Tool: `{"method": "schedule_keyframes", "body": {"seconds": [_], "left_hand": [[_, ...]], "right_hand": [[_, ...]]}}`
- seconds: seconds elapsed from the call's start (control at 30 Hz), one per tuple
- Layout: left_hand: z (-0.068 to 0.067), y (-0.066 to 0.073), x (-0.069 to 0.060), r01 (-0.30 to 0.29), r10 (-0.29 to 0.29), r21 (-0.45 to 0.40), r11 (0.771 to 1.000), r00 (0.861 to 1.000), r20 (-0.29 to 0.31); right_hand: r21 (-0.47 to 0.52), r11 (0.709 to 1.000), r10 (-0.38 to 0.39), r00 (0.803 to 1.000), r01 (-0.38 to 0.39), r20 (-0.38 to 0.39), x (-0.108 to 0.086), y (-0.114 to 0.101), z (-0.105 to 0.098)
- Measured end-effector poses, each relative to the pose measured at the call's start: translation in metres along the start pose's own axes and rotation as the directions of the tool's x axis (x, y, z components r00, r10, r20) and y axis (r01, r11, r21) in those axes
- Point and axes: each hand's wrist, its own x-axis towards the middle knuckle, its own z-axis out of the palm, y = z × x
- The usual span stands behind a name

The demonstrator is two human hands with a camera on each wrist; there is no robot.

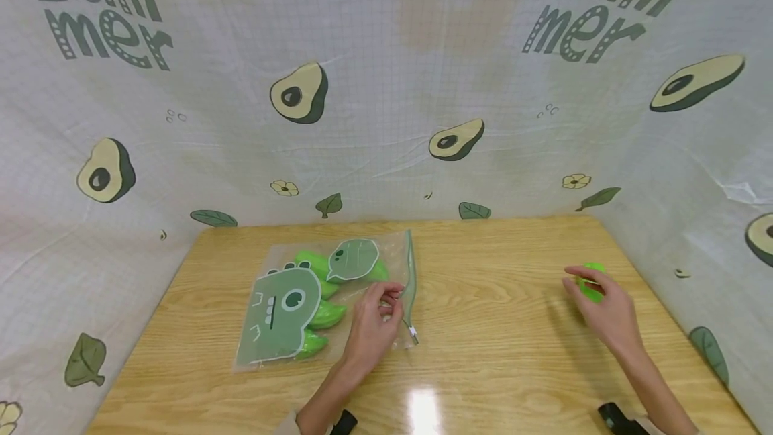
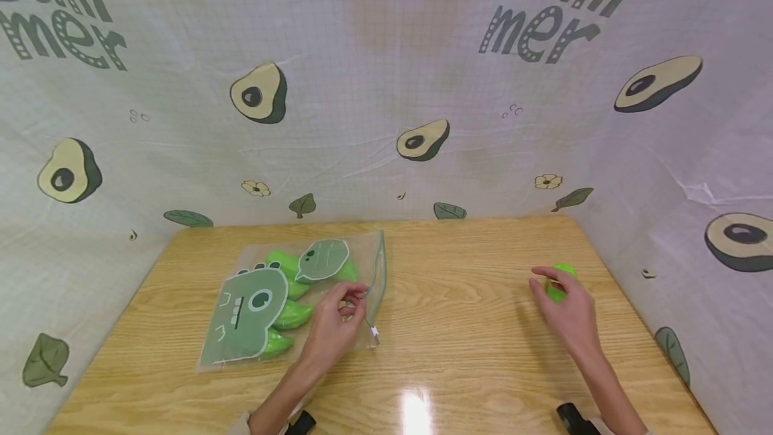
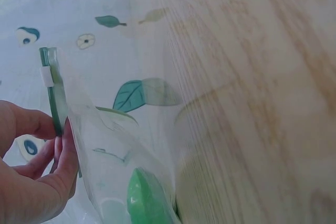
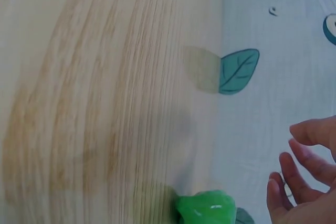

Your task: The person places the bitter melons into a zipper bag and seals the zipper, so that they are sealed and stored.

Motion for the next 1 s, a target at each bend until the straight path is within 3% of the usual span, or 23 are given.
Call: {"method": "schedule_keyframes", "body": {"seconds": [0.3,0.57,1.0], "left_hand": [[0.0,0.0,0.0,0.011,-0.011,0.0,1.0,1.0,-0.001],[0.0,0.0,0.0,0.016,-0.016,0.002,1.0,1.0,0.002],[0.0,0.002,-0.001,0.009,-0.009,0.008,1.0,1.0,-0.002]], "right_hand": [[-0.079,0.997,-0.013,0.999,0.009,-0.042,-0.004,0.015,-0.006],[-0.123,0.992,0.023,0.999,-0.026,-0.025,-0.009,0.028,-0.013],[-0.136,0.991,-0.019,1.0,0.019,0.003,-0.013,0.039,-0.013]]}}
